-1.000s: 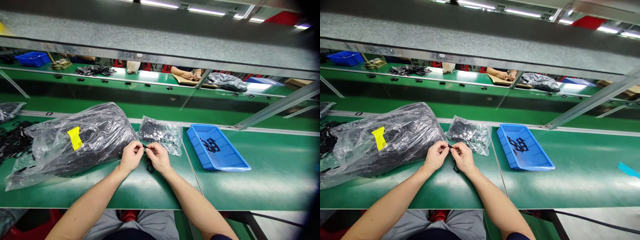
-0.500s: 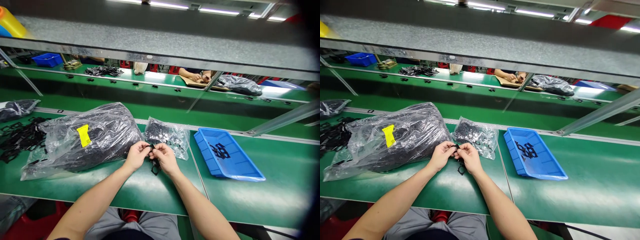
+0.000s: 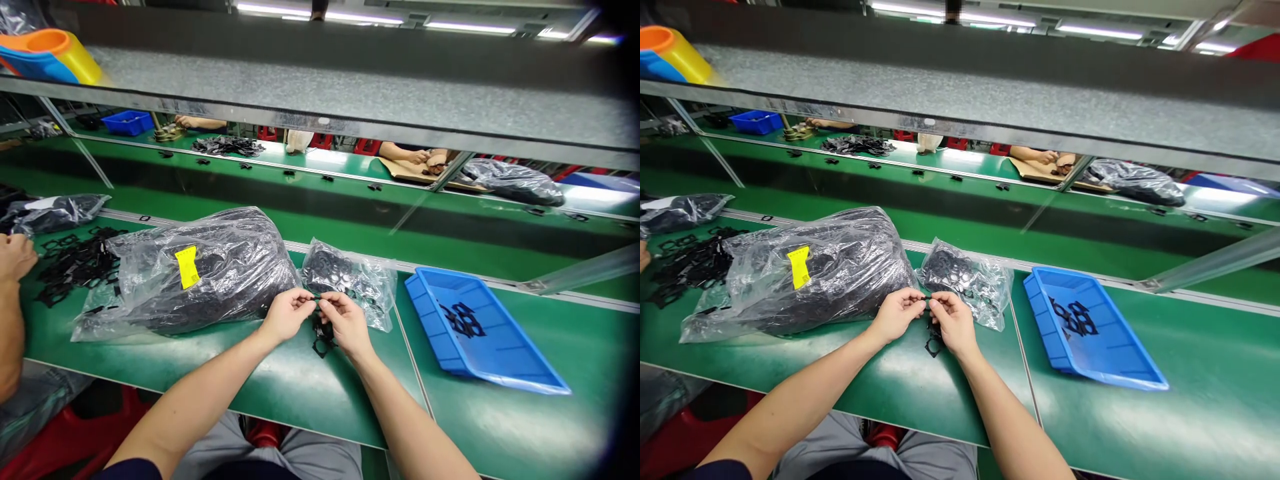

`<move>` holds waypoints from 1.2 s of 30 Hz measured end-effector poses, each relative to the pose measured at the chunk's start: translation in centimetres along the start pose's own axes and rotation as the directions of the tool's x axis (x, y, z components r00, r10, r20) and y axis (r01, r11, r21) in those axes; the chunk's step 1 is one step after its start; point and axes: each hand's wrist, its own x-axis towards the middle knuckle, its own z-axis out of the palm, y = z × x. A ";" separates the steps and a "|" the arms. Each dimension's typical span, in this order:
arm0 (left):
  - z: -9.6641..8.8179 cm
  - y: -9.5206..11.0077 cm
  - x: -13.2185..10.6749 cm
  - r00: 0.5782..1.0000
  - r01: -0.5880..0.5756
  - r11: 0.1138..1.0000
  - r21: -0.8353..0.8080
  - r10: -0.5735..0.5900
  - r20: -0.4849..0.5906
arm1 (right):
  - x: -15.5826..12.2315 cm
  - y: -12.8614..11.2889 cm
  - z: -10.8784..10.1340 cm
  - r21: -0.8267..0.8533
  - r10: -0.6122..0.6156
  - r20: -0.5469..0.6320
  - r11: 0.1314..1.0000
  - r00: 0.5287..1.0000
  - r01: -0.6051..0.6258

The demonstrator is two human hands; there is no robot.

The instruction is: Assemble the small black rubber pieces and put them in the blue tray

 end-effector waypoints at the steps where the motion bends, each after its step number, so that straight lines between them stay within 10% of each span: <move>1: 0.0 0.1 0.0 1.000 -0.015 1.000 0.016 0.015 -0.020 | 0.0 0.0 0.0 -0.018 -0.003 0.011 1.000 1.000 0.003; 28: 0.2 -0.3 -0.1 0.995 0.018 0.999 -0.037 -0.022 -0.097 | 0.0 0.3 0.1 -0.077 -0.034 0.019 0.996 0.999 0.036; 36: 0.2 -0.8 -0.2 0.987 -0.119 0.983 0.138 0.133 -0.093 | -0.4 0.2 0.0 -0.443 -0.480 0.093 0.765 0.872 0.468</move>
